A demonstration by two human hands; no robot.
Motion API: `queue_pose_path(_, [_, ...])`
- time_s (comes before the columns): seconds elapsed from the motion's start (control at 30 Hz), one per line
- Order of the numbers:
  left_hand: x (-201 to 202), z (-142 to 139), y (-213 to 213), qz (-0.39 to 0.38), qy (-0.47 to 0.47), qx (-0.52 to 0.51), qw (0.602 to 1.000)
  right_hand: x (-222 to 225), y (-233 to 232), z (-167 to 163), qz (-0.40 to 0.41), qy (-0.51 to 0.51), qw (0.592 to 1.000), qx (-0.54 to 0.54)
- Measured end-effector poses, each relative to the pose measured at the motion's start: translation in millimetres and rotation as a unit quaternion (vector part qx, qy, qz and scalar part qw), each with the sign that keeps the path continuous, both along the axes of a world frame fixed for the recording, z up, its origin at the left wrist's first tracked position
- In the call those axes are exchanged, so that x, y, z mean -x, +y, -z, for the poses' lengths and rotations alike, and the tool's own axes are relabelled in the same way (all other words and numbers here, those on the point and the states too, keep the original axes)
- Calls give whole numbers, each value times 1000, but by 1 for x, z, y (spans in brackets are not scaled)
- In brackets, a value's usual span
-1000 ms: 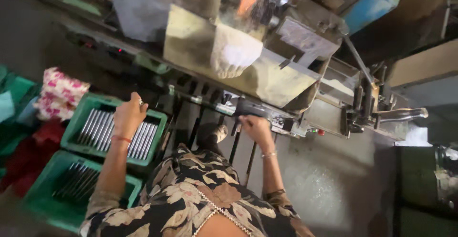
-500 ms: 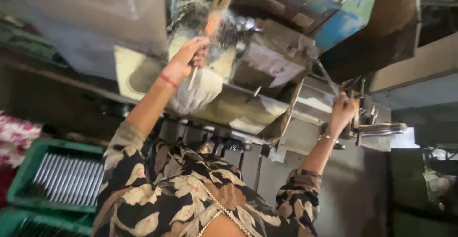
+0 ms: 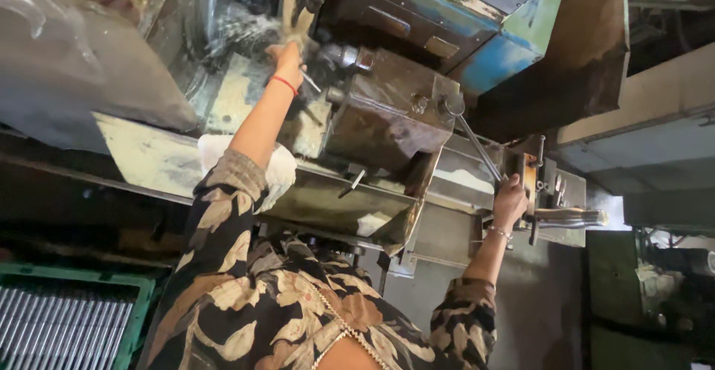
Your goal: The person repeatedly picks up cylindrical metal rods from a green crate, holds each rod against a rotating grinding wheel, and then places the rod into a second crate. The process is repeated for multiple rods in a continuous loop.
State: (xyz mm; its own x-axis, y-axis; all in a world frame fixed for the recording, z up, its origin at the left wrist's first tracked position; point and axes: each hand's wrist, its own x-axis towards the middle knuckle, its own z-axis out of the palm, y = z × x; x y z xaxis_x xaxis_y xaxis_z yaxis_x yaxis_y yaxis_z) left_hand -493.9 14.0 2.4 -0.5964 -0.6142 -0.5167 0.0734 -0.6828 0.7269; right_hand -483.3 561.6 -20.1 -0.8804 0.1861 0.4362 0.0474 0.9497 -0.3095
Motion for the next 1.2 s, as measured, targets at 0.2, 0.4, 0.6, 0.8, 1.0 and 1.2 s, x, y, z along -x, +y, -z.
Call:
queue_pose_path(0.2, [15,17,-12,67,2,13,998,17,10,20,68,10,997,-23])
queue_pose_path(0.4, [26,27,-17,45,22,19,999,21,14,31,103,41,994,-3])
queue_pose_path(0.6, [25,32,-24,78,-4,8,997,24,9,31,134,60,989,7])
queue_pose_path(0.8, [23,34,-26,98,16,-9,995,25,7,27,150,35,988,-7])
queue_pose_path(1.0, [20,36,-27,98,-8,-6,995,21,4,25,124,43,991,4])
queue_pose_path(1.2, [18,36,-31,93,51,-20,994,20,-2,21,138,25,990,-5])
